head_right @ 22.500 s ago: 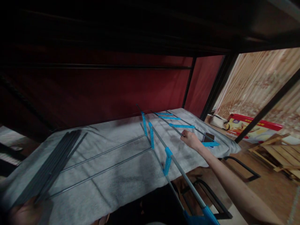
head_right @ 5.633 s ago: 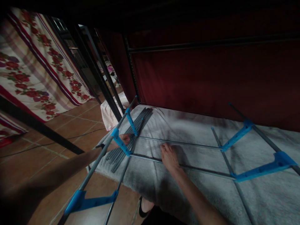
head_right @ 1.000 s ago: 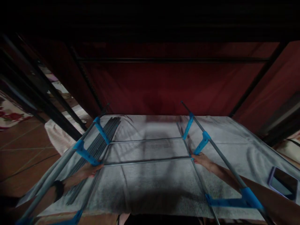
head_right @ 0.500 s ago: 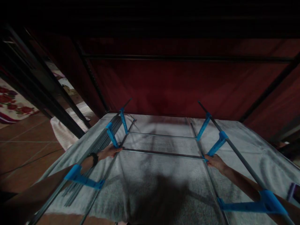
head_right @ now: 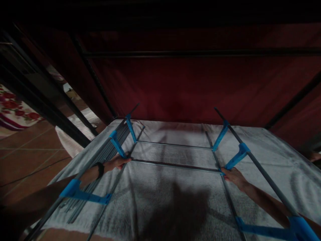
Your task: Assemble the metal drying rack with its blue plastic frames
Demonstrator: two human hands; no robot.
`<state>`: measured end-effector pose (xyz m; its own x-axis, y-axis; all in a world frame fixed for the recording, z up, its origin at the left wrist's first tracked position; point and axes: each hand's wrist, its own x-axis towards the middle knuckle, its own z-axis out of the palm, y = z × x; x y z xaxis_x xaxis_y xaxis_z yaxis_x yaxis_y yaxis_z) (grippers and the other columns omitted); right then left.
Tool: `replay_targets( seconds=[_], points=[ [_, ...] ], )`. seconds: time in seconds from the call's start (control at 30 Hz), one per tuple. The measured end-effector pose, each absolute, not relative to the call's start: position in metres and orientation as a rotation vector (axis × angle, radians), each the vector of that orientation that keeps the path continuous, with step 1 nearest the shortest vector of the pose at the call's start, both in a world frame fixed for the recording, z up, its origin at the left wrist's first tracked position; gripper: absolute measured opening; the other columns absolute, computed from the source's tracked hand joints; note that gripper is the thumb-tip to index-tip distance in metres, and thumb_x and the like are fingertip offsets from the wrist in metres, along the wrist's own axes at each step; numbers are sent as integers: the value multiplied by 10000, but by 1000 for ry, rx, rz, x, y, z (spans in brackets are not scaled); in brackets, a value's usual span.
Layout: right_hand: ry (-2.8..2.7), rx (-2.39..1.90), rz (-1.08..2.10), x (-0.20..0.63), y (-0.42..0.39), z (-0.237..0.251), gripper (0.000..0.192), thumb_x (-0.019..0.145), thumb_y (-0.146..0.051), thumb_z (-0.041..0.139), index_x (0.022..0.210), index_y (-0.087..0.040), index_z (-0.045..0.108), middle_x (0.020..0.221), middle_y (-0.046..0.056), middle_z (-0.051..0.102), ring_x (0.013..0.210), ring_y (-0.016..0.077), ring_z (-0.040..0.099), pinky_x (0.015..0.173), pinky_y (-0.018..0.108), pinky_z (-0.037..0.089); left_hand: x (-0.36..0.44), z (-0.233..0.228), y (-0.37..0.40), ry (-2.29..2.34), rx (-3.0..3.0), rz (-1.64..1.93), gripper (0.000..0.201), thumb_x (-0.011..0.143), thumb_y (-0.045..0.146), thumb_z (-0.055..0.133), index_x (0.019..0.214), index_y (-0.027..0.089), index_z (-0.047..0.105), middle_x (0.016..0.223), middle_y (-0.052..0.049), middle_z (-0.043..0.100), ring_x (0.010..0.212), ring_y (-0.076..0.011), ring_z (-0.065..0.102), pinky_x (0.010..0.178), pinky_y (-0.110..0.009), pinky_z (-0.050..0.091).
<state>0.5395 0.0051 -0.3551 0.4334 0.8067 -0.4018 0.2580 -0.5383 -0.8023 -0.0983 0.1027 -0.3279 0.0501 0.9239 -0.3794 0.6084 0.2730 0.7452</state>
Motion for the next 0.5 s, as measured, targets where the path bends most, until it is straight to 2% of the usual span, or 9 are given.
replay_targets(
  seconds=[0.3, 0.5],
  points=[
    [-898, -2008, 1089, 544, 6, -360, 249, 629, -407, 749, 683, -180, 663, 716, 80, 717, 745, 246, 718, 713, 343, 617, -94, -322, 105, 1655, 1457, 346, 449, 627, 566, 705, 639, 235, 402, 495, 19, 394, 517, -161, 410, 513, -319, 371],
    [-924, -1936, 1109, 550, 3, -369, 234, 649, -445, 727, 715, -222, 696, 817, 90, 745, 834, 292, 731, 771, 389, 612, -98, -329, 106, 1626, 1442, 390, 461, 618, 589, 724, 676, 230, 441, 503, 25, 415, 500, -149, 405, 498, -317, 368]
  ],
)
